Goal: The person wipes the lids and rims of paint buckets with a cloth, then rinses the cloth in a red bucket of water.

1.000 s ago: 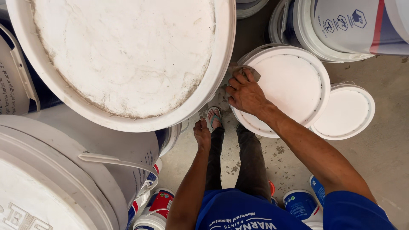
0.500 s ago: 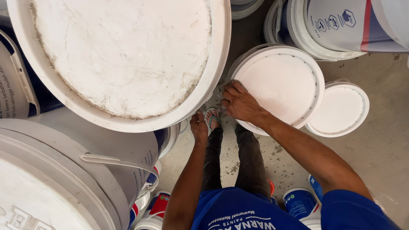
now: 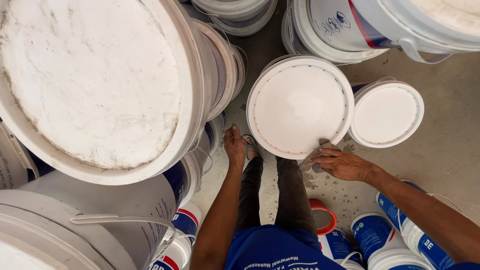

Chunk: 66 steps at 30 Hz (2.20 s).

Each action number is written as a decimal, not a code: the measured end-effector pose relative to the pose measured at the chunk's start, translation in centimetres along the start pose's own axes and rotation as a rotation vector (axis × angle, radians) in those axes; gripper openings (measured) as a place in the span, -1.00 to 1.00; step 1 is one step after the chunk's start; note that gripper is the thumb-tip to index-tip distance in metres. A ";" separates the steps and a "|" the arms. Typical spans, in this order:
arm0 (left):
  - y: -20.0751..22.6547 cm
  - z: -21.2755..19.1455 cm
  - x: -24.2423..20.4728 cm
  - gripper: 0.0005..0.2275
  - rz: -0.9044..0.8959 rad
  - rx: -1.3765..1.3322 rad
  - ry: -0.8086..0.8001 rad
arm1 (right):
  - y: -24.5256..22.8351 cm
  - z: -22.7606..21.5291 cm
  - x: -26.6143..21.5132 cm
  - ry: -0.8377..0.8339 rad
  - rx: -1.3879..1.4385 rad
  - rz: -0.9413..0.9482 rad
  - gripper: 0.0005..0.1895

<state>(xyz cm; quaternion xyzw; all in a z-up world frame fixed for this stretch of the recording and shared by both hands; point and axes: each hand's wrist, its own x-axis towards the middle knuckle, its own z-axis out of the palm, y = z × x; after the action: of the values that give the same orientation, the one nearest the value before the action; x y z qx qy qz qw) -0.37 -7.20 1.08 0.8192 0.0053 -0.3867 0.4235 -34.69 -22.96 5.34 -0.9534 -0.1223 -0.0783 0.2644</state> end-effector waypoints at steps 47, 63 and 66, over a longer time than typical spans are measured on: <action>5.1 7.8 -0.3 -0.46 0.161 0.421 0.506 | 15.6 0.7 16.5 1.019 0.083 1.250 -0.62; 4.6 7.8 0.2 -0.50 0.138 0.420 0.506 | 16.0 0.1 16.1 0.881 -0.092 1.290 -0.89; 4.6 8.0 0.0 -0.50 0.137 0.432 0.503 | 16.0 -2.0 22.4 0.818 -0.076 1.167 -0.84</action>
<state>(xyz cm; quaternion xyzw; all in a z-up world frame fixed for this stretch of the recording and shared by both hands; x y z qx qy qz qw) -3.82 -15.73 1.52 0.9582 -0.0274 -0.1352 0.2507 -9.03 -33.03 4.05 -0.7661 0.5197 -0.2797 0.2544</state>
